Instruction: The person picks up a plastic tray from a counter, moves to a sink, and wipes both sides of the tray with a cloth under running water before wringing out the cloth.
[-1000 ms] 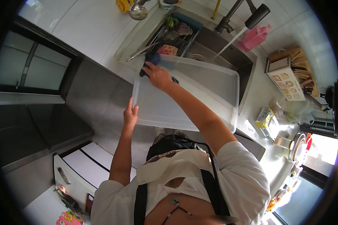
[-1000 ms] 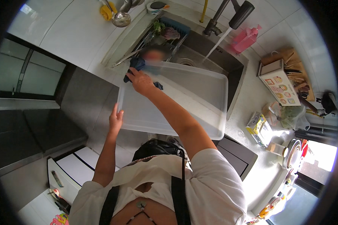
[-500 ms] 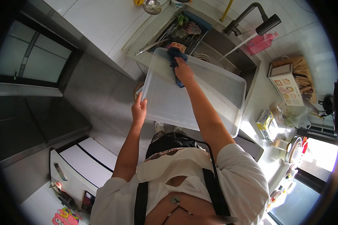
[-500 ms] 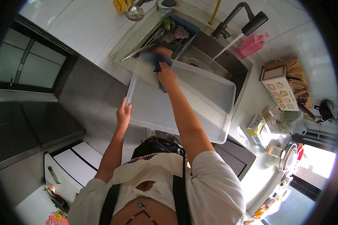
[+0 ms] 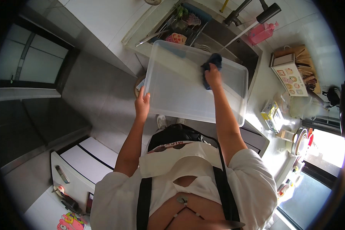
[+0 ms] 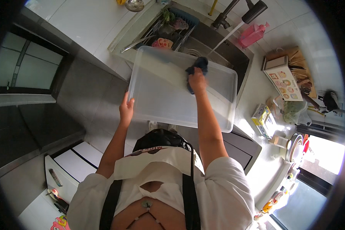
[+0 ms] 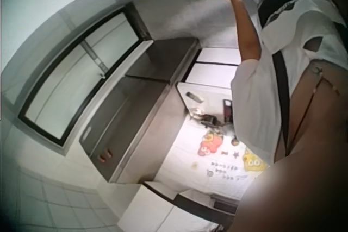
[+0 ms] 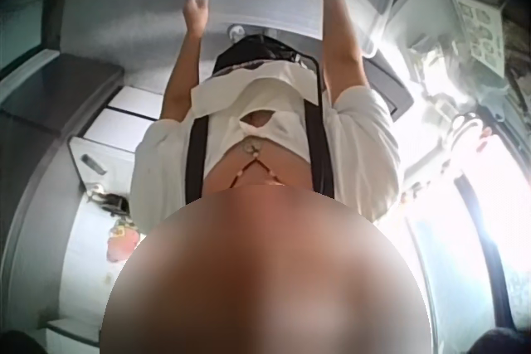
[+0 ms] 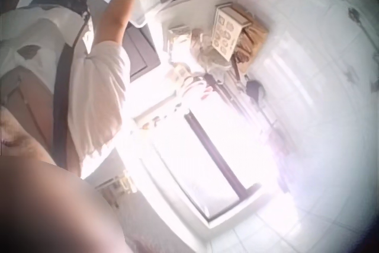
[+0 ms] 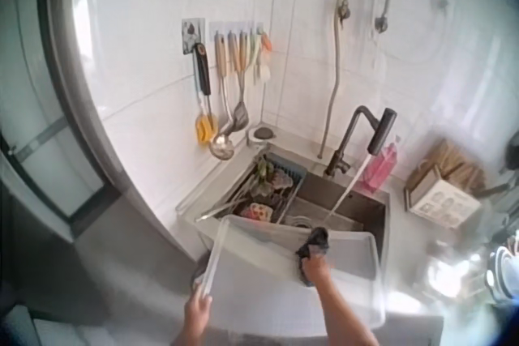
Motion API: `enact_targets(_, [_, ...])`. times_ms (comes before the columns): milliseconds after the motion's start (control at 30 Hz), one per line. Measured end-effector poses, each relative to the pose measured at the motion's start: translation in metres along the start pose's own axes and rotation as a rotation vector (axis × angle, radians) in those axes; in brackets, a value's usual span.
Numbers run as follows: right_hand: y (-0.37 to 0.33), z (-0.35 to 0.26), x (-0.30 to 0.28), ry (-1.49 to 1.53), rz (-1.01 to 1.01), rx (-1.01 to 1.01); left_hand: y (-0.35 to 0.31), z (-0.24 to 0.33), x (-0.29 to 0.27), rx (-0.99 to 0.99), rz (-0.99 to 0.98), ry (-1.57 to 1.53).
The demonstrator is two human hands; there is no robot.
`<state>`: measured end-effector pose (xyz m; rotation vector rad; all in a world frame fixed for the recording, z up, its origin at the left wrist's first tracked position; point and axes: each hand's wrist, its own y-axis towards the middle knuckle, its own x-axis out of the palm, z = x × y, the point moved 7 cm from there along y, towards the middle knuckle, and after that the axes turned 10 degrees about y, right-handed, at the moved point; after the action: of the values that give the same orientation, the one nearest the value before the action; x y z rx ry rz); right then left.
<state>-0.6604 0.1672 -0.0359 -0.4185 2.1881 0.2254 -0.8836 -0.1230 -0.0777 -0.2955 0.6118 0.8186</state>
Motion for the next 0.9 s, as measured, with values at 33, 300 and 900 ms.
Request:
enact_targets(33, [-0.010,-0.009,0.012,-0.014,-0.059,-0.037,-0.001,0.002,0.001,0.006,-0.008,-0.001])
enact_targets(300, [-0.113,-0.142,0.120,0.030,-0.483,-0.271,-0.005,-0.015,0.005,-0.246,-0.132,-0.118])
enact_targets(900, [-0.188,0.020,-0.050,-0.186,-0.278,-0.201,0.011,-0.031,0.005,-0.110,-0.121,-0.148])
